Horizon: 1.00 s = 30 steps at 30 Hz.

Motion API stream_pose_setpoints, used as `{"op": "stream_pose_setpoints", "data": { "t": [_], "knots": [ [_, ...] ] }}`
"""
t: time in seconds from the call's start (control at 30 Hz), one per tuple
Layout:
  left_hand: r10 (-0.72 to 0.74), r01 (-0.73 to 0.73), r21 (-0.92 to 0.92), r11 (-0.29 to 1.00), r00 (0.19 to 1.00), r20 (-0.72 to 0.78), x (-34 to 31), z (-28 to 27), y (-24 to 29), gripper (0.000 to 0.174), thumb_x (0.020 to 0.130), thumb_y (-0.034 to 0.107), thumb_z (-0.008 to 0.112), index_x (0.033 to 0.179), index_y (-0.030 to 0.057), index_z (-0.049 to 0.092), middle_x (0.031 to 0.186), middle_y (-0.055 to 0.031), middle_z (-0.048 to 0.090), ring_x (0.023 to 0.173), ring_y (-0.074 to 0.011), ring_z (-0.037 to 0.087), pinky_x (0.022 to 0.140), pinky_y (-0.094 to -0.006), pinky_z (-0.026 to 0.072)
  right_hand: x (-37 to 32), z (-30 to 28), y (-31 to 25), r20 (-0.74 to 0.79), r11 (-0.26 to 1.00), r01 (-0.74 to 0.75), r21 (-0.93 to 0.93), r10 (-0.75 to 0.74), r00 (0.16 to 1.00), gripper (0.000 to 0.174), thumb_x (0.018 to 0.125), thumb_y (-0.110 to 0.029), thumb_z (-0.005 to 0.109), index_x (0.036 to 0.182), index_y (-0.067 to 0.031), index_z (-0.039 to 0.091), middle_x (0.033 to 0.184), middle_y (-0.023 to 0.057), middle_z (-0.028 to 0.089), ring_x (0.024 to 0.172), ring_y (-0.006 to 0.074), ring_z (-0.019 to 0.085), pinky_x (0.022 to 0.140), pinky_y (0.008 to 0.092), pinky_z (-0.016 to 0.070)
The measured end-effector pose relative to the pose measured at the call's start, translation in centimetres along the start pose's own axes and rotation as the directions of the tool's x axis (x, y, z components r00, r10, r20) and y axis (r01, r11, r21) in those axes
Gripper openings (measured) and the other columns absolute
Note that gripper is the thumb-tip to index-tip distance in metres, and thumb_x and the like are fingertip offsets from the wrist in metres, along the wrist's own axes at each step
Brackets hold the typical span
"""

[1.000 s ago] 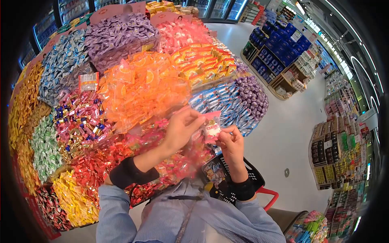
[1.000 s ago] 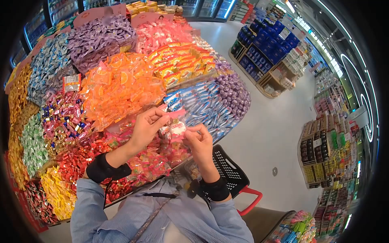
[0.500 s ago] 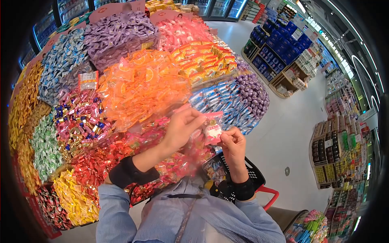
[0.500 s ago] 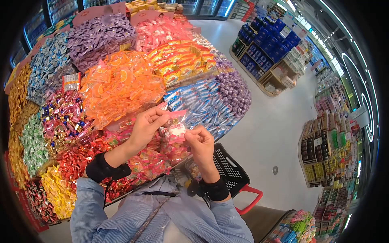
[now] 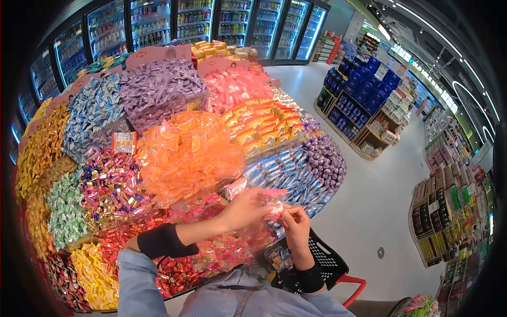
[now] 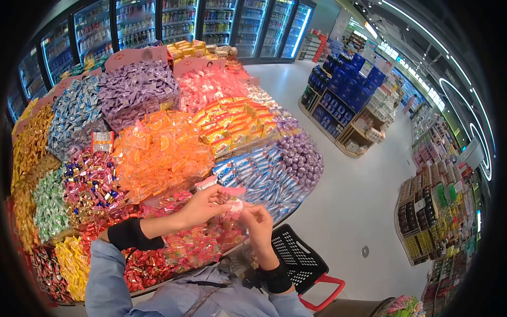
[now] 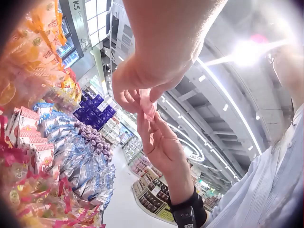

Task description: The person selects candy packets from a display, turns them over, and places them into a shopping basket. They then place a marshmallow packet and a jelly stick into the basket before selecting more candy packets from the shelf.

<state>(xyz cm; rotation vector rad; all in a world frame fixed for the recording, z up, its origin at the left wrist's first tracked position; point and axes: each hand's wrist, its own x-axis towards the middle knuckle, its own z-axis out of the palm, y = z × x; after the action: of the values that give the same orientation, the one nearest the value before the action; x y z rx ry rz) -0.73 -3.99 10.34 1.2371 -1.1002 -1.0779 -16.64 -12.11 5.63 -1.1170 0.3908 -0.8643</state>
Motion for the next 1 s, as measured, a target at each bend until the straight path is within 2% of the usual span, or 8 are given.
{"op": "stream_pose_setpoints", "data": {
  "t": [0.07, 0.17, 0.3, 0.43, 0.53, 0.63, 0.67, 1.0],
  "knots": [
    [0.059, -0.041, 0.362, 0.931, 0.998, -0.039, 0.6, -0.4, 1.1, 0.027, 0.079, 0.011, 0.060, 0.101, -0.0018, 0.050, 0.090, -0.0081, 0.059, 0.075, -0.0112, 0.057, 0.064, -0.0258, 0.0470, 0.2, 0.1, -0.2, 0.002, 1.000, -0.008, 0.023, 0.008, 1.000, 0.007, 0.083, -0.006, 0.052, 0.085, 0.0001, 0.050, 0.102, 0.0155, 0.055, 0.083, 0.0183, 0.058, 0.070, 0.0312, 0.0504],
    [0.267, -0.267, 0.023, 0.964, 0.963, -0.038, 3.1, -1.6, 4.1, 0.025, 0.079, 0.012, 0.059, 0.099, -0.0012, 0.052, 0.089, -0.0085, 0.060, 0.075, -0.0130, 0.058, 0.064, -0.0269, 0.0481, 0.1, -1.1, 0.1, -0.030, 0.994, -0.068, 0.080, 0.071, 0.997, 0.014, 0.085, -0.011, 0.049, 0.092, 0.0017, 0.050, 0.105, 0.0160, 0.054, 0.087, 0.0223, 0.058, 0.073, 0.0327, 0.0489],
    [0.256, -0.218, 0.181, 0.959, 0.940, -0.225, 9.2, -6.5, 9.2, 0.031, 0.077, 0.011, 0.060, 0.103, -0.0001, 0.049, 0.091, -0.0074, 0.057, 0.072, -0.0107, 0.057, 0.063, -0.0235, 0.0470, 0.3, -2.6, 0.6, -0.038, 0.994, -0.092, 0.060, 0.095, 0.995, 0.017, 0.087, -0.014, 0.046, 0.095, 0.0013, 0.050, 0.104, 0.0162, 0.054, 0.086, 0.0227, 0.058, 0.071, 0.0326, 0.0489],
    [0.482, -0.100, 0.644, 0.758, 0.751, -0.451, 20.0, -16.8, 6.9, 0.028, 0.076, 0.016, 0.061, 0.095, -0.0009, 0.049, 0.084, -0.0093, 0.058, 0.064, -0.0115, 0.058, 0.054, -0.0256, 0.0471, 1.3, -3.9, 1.1, -0.050, 0.995, -0.078, 0.061, 0.081, 0.995, 0.014, 0.087, -0.011, 0.046, 0.093, 0.0013, 0.049, 0.102, 0.0163, 0.055, 0.082, 0.0222, 0.059, 0.069, 0.0319, 0.0492],
    [0.324, 0.026, 0.493, 0.870, 0.723, -0.610, 24.1, -20.4, 7.9, 0.031, 0.074, 0.018, 0.061, 0.093, -0.0016, 0.048, 0.080, -0.0128, 0.058, 0.062, -0.0173, 0.059, 0.051, -0.0312, 0.0472, 2.2, -4.7, 1.3, -0.088, 0.995, -0.071, 0.065, 0.076, 0.993, 0.012, 0.086, -0.009, 0.046, 0.091, 0.0010, 0.049, 0.102, 0.0164, 0.055, 0.080, 0.0225, 0.059, 0.069, 0.0320, 0.0495],
    [0.453, 0.252, 0.743, 0.620, 0.658, -0.601, 28.2, -24.7, 7.0, 0.035, 0.071, 0.019, 0.060, 0.094, -0.0021, 0.046, 0.077, -0.0164, 0.058, 0.061, -0.0255, 0.060, 0.055, -0.0371, 0.0486, 3.1, -5.7, 2.0, -0.117, 0.993, -0.081, 0.085, 0.090, 0.989, 0.011, 0.086, -0.009, 0.046, 0.091, 0.0008, 0.050, 0.102, 0.0167, 0.055, 0.080, 0.0230, 0.059, 0.069, 0.0324, 0.0497],
    [0.317, 0.239, 0.626, 0.743, 0.698, -0.642, 27.4, -23.8, 8.3, 0.039, 0.068, 0.016, 0.055, 0.101, -0.0053, 0.051, 0.094, -0.0259, 0.057, 0.082, -0.0382, 0.057, 0.072, -0.0426, 0.0452, 3.4, -6.0, 2.3, -0.123, 0.992, -0.086, 0.094, 0.097, 0.988, 0.011, 0.086, -0.008, 0.046, 0.091, 0.0007, 0.050, 0.102, 0.0171, 0.054, 0.080, 0.0237, 0.059, 0.068, 0.0327, 0.0498],
    [0.262, 0.423, 0.550, 0.720, 0.569, -0.780, 33.5, -29.1, 5.2, 0.057, 0.068, 0.021, 0.061, 0.113, -0.0078, 0.040, 0.103, -0.0285, 0.052, 0.095, -0.0377, 0.053, 0.081, -0.0413, 0.0431, 5.6, -7.6, 3.7, -0.219, 0.990, -0.095, 0.106, 0.116, 0.969, 0.012, 0.086, -0.009, 0.046, 0.091, 0.0007, 0.049, 0.099, 0.0171, 0.055, 0.077, 0.0241, 0.060, 0.068, 0.0322, 0.0490]
  ]
}}
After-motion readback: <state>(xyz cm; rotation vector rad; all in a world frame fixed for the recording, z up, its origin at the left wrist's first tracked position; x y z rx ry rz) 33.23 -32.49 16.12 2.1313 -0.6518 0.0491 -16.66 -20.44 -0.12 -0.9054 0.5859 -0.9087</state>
